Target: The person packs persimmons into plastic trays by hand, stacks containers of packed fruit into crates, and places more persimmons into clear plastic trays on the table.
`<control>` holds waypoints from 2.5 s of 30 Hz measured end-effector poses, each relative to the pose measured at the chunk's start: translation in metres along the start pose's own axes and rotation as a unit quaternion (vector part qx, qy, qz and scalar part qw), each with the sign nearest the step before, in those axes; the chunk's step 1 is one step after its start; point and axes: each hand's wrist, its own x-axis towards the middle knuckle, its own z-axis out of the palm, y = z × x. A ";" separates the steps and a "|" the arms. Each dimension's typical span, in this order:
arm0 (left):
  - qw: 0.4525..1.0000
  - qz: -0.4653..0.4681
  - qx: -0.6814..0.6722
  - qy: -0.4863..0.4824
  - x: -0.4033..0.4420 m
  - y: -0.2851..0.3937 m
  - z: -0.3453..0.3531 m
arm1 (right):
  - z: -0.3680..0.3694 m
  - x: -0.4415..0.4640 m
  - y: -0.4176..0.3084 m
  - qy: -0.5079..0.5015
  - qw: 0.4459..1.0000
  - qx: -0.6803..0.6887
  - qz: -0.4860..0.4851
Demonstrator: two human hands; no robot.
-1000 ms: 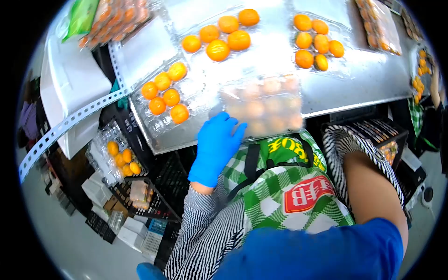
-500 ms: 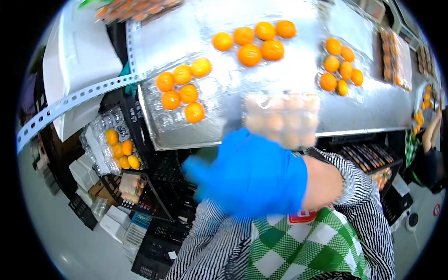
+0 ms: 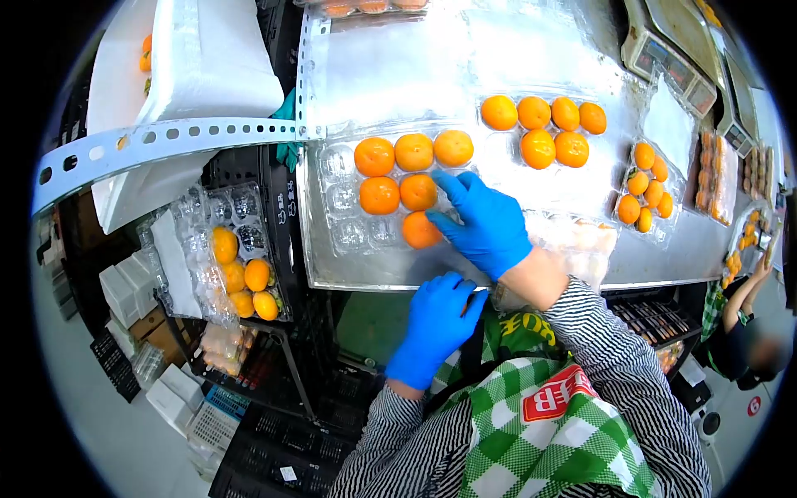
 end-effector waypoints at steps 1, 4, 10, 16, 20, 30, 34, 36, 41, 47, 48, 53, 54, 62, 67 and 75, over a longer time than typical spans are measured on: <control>1.000 0.004 -0.005 0.009 -0.001 -0.003 -0.002 | 0.003 0.005 -0.004 0.003 1.000 0.000 -0.019; 0.999 -0.013 -0.026 -0.015 -0.003 -0.007 -0.011 | 0.017 0.016 -0.012 -0.033 0.996 -0.078 0.010; 0.999 0.041 -0.013 -0.029 -0.004 -0.014 -0.027 | 0.043 0.019 -0.008 -0.009 0.998 0.024 0.052; 0.998 -0.022 -0.026 -0.045 -0.001 -0.018 -0.029 | 0.039 0.017 -0.015 0.098 0.991 -0.085 -0.016; 0.998 -0.016 -0.033 -0.055 0.003 -0.017 -0.031 | 0.034 0.014 -0.023 0.061 0.996 -0.071 -0.002; 0.997 0.000 0.042 -0.064 0.015 0.011 -0.031 | -0.039 -0.022 0.033 0.196 0.925 0.305 0.116; 0.998 -0.011 -0.002 -0.058 0.022 0.038 -0.013 | -0.133 -0.077 0.139 0.293 0.842 0.369 0.263; 0.997 0.000 0.013 -0.073 0.025 0.051 -0.001 | -0.172 -0.115 0.178 0.351 0.751 0.446 0.339; 0.997 0.008 0.017 -0.076 0.037 0.085 0.036 | -0.207 -0.154 0.217 0.340 0.728 0.512 0.303; 0.994 0.006 0.044 -0.099 0.035 0.121 0.061 | -0.164 -0.091 0.198 0.192 0.810 0.488 0.263; 0.994 0.003 0.048 -0.098 0.034 0.123 0.063 | -0.148 -0.075 0.203 0.187 0.835 0.454 0.248; 0.996 -0.022 0.052 -0.070 0.024 0.122 0.064 | -0.112 -0.034 0.197 0.213 0.940 0.186 0.189; 0.997 -0.032 0.043 -0.058 0.021 0.119 0.064 | -0.110 -0.036 0.196 0.218 0.942 0.165 0.194; 0.638 -0.260 -0.723 0.054 0.031 0.104 0.047 | -0.130 -0.082 0.153 0.220 0.946 0.217 0.099; 0.632 -0.209 -0.743 0.064 0.058 0.114 0.046 | -0.118 -0.120 0.099 0.007 0.949 0.311 -0.053; 0.739 -0.177 -0.649 0.028 0.057 0.100 0.047 | -0.092 -0.125 0.103 0.013 0.853 0.508 0.119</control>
